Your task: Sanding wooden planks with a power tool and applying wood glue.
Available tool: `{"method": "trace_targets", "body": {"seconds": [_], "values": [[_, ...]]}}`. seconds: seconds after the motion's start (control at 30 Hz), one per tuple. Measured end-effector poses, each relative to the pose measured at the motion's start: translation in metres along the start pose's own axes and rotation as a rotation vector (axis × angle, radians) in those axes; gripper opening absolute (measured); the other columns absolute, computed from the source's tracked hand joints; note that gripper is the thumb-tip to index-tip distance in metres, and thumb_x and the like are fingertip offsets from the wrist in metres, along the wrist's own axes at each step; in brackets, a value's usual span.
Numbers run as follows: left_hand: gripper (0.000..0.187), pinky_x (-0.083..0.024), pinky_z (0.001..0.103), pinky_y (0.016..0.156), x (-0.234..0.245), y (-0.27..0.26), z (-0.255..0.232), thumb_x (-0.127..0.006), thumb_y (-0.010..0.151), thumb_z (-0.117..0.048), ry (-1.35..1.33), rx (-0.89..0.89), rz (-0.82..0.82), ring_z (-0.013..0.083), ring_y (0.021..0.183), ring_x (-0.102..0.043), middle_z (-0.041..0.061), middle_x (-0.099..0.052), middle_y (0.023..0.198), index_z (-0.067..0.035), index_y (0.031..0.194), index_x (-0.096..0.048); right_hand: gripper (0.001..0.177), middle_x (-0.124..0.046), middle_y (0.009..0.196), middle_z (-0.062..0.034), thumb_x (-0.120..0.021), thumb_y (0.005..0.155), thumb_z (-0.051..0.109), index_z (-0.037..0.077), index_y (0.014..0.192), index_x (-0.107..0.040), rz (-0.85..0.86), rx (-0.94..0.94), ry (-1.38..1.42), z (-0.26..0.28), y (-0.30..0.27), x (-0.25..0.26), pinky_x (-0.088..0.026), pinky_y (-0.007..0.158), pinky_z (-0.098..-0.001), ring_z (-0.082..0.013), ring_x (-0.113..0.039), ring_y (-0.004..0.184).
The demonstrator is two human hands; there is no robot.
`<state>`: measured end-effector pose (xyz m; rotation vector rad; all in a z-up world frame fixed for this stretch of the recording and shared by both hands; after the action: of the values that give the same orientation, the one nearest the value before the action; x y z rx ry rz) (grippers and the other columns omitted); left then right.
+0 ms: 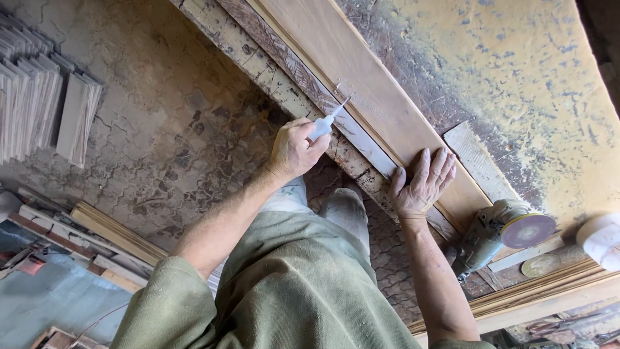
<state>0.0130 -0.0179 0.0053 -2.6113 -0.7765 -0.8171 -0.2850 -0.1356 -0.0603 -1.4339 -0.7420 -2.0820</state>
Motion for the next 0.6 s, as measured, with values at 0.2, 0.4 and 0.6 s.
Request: {"method": "trace_targets", "body": {"seconds": [0.2, 0.4, 0.6], "values": [[0.043, -0.057, 0.045, 0.073, -0.001, 0.0, -0.001, -0.075, 0.089, -0.029, -0.016, 0.029, -0.013, 0.0361, 0.071, -0.071, 0.013, -0.061, 0.06, -0.009, 0.057, -0.053, 0.066, -0.04, 0.156, -0.035, -0.06, 0.098, 0.037, -0.001, 0.151, -0.049, -0.008, 0.004, -0.007, 0.0, 0.001, 0.002, -0.017, 0.117, -0.0621, -0.0545, -0.03, 0.146], [0.043, -0.057, 0.047, 0.073, -0.007, -0.004, -0.004, -0.077, 0.087, -0.029, -0.013, 0.019, -0.011, 0.0391, 0.074, -0.071, 0.015, -0.062, 0.064, -0.007, 0.059, -0.054, 0.066, -0.04, 0.156, -0.035, -0.059, 0.099, 0.038, -0.001, 0.151, -0.049, -0.019, 0.007, 0.001, 0.002, 0.002, 0.002, -0.018, 0.116, -0.0622, -0.0549, -0.031, 0.145], [0.04, -0.057, 0.047, 0.072, 0.001, -0.001, -0.01, -0.076, 0.087, -0.027, -0.023, 0.03, -0.022, 0.0401, 0.072, -0.07, 0.017, -0.061, 0.063, -0.005, 0.061, -0.055, 0.067, -0.04, 0.156, -0.0345, -0.06, 0.097, 0.038, 0.0, 0.151, -0.049, -0.032, 0.012, 0.0, -0.001, -0.001, -0.001, -0.018, 0.116, -0.0623, -0.0543, -0.031, 0.146]]}}
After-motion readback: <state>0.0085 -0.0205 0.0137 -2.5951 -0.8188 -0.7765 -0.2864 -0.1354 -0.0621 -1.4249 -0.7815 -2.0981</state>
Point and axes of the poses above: each hand's wrist, its own y-axis towards the middle knuckle, its own x-axis out of the back of the hand, z = x × y, the point moved 2 cm from there along y, towards the middle knuckle
